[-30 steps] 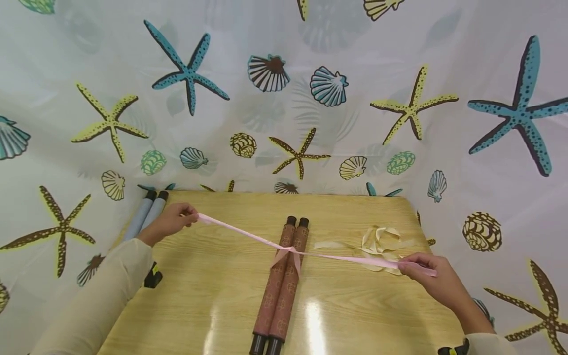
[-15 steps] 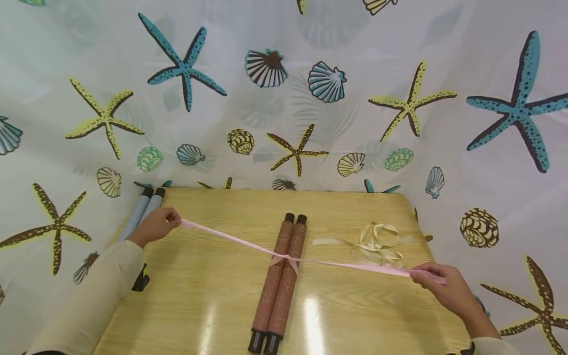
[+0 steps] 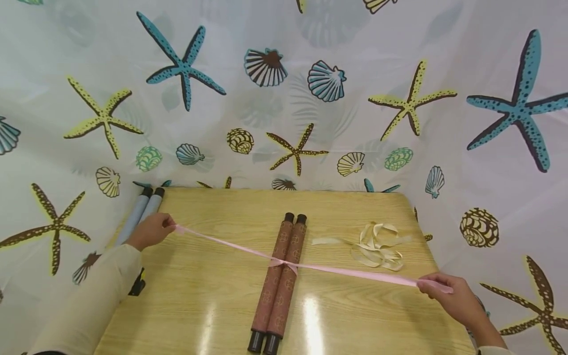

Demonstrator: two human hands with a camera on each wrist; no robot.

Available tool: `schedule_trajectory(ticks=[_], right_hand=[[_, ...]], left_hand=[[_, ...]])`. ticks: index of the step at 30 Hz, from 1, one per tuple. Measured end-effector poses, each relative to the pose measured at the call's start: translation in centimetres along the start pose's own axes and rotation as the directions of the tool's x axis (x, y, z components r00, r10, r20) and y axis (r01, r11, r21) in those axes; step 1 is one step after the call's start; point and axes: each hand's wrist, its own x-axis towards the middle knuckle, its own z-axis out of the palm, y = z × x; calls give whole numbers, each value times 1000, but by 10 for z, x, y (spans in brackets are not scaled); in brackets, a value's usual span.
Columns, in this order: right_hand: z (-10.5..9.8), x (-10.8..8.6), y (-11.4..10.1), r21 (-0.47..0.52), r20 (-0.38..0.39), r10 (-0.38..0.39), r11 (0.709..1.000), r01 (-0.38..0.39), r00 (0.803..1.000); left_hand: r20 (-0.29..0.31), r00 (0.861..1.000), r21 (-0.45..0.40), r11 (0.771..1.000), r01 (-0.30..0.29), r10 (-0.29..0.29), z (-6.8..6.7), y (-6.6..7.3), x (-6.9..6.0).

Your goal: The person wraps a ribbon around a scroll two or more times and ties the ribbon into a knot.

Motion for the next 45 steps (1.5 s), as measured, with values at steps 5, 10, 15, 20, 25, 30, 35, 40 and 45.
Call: schedule_trajectory(ticks=[5, 10, 15, 20, 25, 30, 35, 40, 45], right_hand=[[1, -4, 8, 11, 22, 48, 999, -49, 999], [3, -8, 18, -12, 64, 119, 993, -118, 991], [8, -13, 25, -1, 73, 154, 988, -155, 985], [12, -17, 30, 17, 99, 206, 978, -209, 973], [20, -22, 35, -11, 96, 255, 967, -255, 962], [25, -28, 40, -46, 46, 252, 967, -250, 967], [24, -30, 43, -54, 23, 230, 972, -228, 973], [23, -32, 47, -31, 44, 267, 963, -266, 963], [28, -34, 54, -27, 72, 250, 968, -249, 965]], left_hand=[[-18, 999, 10, 999, 30, -30, 5, -5, -3], [-2, 996, 25, 996, 86, -86, 10, -9, -6], [7, 991, 38, 990, 137, -137, 18, -20, -7], [-15, 984, 48, 983, 179, -178, 24, -26, -4], [-27, 977, 76, 974, 213, -211, 24, -23, 1], [-13, 968, 104, 963, 249, -249, 23, -16, 3], [4, 962, 139, 952, 271, -274, 25, -18, 3], [8, 958, 137, 949, 284, -288, 29, -25, 3], [-2, 964, 150, 953, 262, -265, 41, -32, 1]])
